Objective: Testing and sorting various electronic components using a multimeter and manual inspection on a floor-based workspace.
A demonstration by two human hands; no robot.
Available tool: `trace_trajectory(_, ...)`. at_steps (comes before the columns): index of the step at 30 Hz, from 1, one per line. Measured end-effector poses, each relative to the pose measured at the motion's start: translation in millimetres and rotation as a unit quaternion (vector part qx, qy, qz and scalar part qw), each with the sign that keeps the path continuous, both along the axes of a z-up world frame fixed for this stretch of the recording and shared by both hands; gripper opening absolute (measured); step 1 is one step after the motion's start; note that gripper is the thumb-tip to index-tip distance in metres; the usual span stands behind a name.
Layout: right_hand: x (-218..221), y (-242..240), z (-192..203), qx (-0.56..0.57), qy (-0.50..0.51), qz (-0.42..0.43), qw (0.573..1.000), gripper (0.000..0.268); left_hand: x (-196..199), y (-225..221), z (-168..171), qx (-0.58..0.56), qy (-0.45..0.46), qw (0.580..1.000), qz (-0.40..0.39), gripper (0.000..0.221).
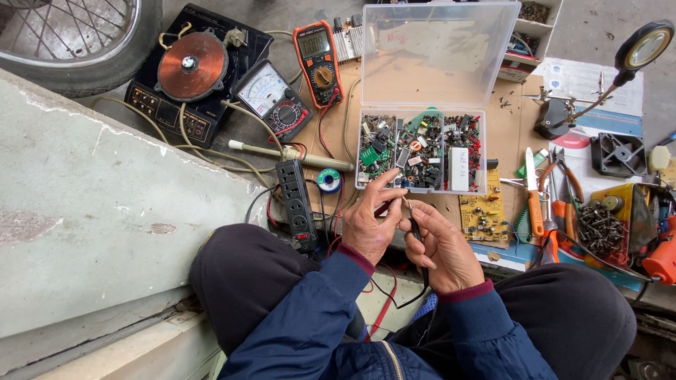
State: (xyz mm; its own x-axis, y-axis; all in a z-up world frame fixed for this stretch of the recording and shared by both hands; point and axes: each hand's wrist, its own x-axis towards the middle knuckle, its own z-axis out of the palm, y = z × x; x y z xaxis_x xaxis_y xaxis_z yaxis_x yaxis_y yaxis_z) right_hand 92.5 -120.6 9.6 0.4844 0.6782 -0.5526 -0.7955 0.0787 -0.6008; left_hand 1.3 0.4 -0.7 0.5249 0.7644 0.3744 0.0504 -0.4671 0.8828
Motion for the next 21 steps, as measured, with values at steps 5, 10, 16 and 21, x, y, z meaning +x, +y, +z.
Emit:
trace_trajectory(5,-0.3,1.1,1.4,-0.001,0.002,0.002,1.0,0.021,-1.3,0.3,-1.1,0.011,0.005,1.0,-0.004,0.044)
trace_trajectory(10,0.1,0.9,1.0,0.001,0.004,0.002,1.0,0.021,-0.9,-0.8,-3.8,0.006,-0.002,1.0,-0.008,0.047)
trace_trajectory(16,0.4,0.5,1.2,-0.002,0.005,0.002,1.0,0.021,-1.3,-1.2,-5.0,0.011,-0.003,1.0,-0.009,0.046)
trace_trajectory(21,0.3,0.5,1.7,-0.004,0.001,-0.001,1.0,0.02,-0.4,-1.4,-4.7,-0.001,-0.013,1.0,-0.015,0.046)
